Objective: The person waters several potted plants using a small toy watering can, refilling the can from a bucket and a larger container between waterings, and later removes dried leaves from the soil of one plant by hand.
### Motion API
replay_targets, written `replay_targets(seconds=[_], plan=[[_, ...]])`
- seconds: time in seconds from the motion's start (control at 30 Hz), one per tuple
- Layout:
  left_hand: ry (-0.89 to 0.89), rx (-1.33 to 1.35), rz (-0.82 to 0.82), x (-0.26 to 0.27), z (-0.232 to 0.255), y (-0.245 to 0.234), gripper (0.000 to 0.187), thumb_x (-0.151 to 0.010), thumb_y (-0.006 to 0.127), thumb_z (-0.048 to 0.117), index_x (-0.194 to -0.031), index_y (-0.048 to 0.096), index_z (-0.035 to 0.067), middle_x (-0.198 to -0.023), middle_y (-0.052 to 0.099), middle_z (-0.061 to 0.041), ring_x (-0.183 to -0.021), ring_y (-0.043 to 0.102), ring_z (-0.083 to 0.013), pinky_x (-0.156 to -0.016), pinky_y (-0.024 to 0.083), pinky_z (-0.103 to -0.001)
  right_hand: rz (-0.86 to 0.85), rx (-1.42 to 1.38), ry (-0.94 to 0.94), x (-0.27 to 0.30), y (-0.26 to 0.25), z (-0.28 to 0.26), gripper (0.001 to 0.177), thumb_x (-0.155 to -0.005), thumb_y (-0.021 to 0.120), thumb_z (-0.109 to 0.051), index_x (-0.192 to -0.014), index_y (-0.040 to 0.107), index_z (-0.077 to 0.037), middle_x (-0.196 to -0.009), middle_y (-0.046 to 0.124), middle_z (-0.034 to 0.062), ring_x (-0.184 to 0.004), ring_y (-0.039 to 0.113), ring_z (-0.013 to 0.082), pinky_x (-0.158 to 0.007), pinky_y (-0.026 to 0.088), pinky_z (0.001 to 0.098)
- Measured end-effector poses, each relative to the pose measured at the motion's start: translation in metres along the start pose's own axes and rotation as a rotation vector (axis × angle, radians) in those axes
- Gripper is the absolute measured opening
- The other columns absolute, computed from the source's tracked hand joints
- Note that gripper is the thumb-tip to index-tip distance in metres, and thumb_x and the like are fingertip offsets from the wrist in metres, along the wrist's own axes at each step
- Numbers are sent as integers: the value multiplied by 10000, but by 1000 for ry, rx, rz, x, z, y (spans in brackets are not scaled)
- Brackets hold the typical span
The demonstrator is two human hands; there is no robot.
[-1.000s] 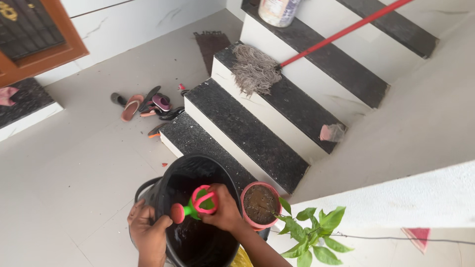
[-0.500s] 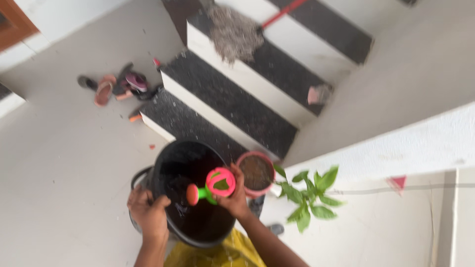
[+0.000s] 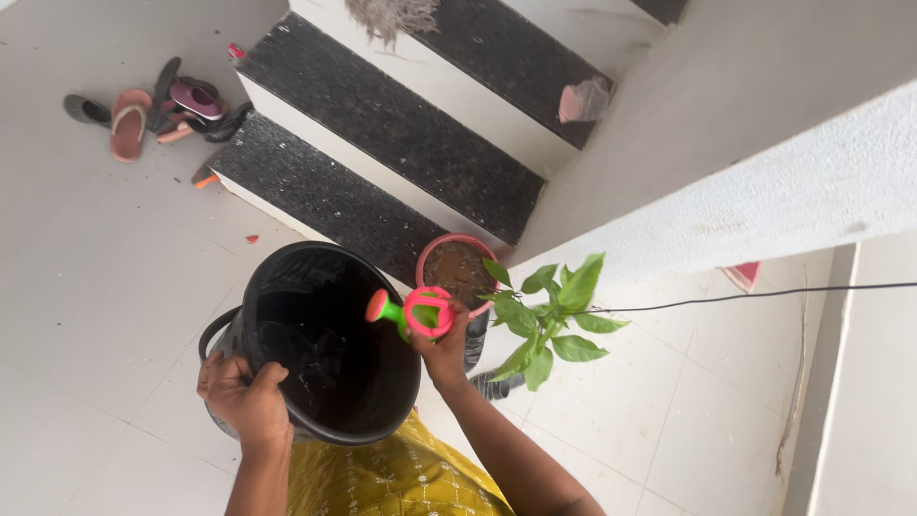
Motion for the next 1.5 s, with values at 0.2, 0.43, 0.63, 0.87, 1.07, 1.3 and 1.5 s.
replay_targets(seconds=[0.2, 0.43, 0.63, 0.87, 1.07, 1.3, 1.5], plan=[[123, -112, -33, 12, -13, 13, 394, -672, 743, -32, -611, 394, 140, -690, 466, -62, -1438, 407, -335, -1278, 270, -547, 225, 95, 37, -3, -45, 32, 754, -786, 777, -29, -1415, 361, -65, -1376, 480, 122, -1284, 512, 213, -1099, 448, 362], [12, -39, -51, 25, -29, 28, 389, -628, 718, -32, -612, 384, 165, -830, 514, 15, -1432, 352, -327, -1142, 299, -551, 369, 366, 60, 8, -101, 87, 799, -744, 855, -42, -1384, 377, -35, -1341, 467, 138, -1275, 505, 243, -1100, 425, 372], [3, -77, -72, 26, -36, 33, 402, -669, 729, -54, -641, 388, 157, -779, 463, -50, -1446, 354, -343, -1210, 297, -558, 363, 396, 258, 21, -162, 102, 720, -735, 858, -144, -1367, 526, -47, -1293, 657, 140, -1181, 659, 240, -1042, 527, 369], [-56, -89, -99, 28, -37, 39, 395, -652, 731, -29, -650, 382, 155, -1028, 516, -42, -1457, 331, -342, -1120, 325, -550, 259, 752, 201, 4, -188, 109, 689, -704, 890, -220, -1303, 600, -45, -1253, 689, 131, -1151, 681, 252, -1026, 523, 380], [-91, -101, -82, 27, -40, 37, 391, -642, 747, -14, -652, 390, 144, -1102, 508, -82, -1453, 313, -355, -1090, 329, -560, 561, 843, 242, -3, -162, 123, 838, -683, 962, -303, -1336, 535, 2, -1308, 561, 213, -1194, 588, 338, -1021, 462, 442], [-102, -60, -75, 21, -43, 31, 376, -641, 743, 2, -662, 397, 146, -1160, 477, -63, -1442, 304, -377, -1067, 334, -565, 923, 198, 731, -18, -147, 138, 932, -746, 882, -394, -1421, 310, -105, -1327, 529, 124, -1151, 616, 308, -978, 543, 534], [-105, -139, -112, 12, -51, 32, 371, -667, 743, 5, -689, 391, 121, -995, 511, -108, -1477, 340, -369, -1131, 355, -546, 997, -226, 994, -28, -130, 135, 840, -867, 767, -422, -1445, 223, -148, -1349, 537, 152, -1133, 640, 379, -922, 511, 651]])
Point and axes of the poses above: each hand's wrist, its own x-axis away from the middle knuckle, its own y-axis out of the palm, z = x × y, the point moved 7 cm from there along -x, towards the middle knuckle
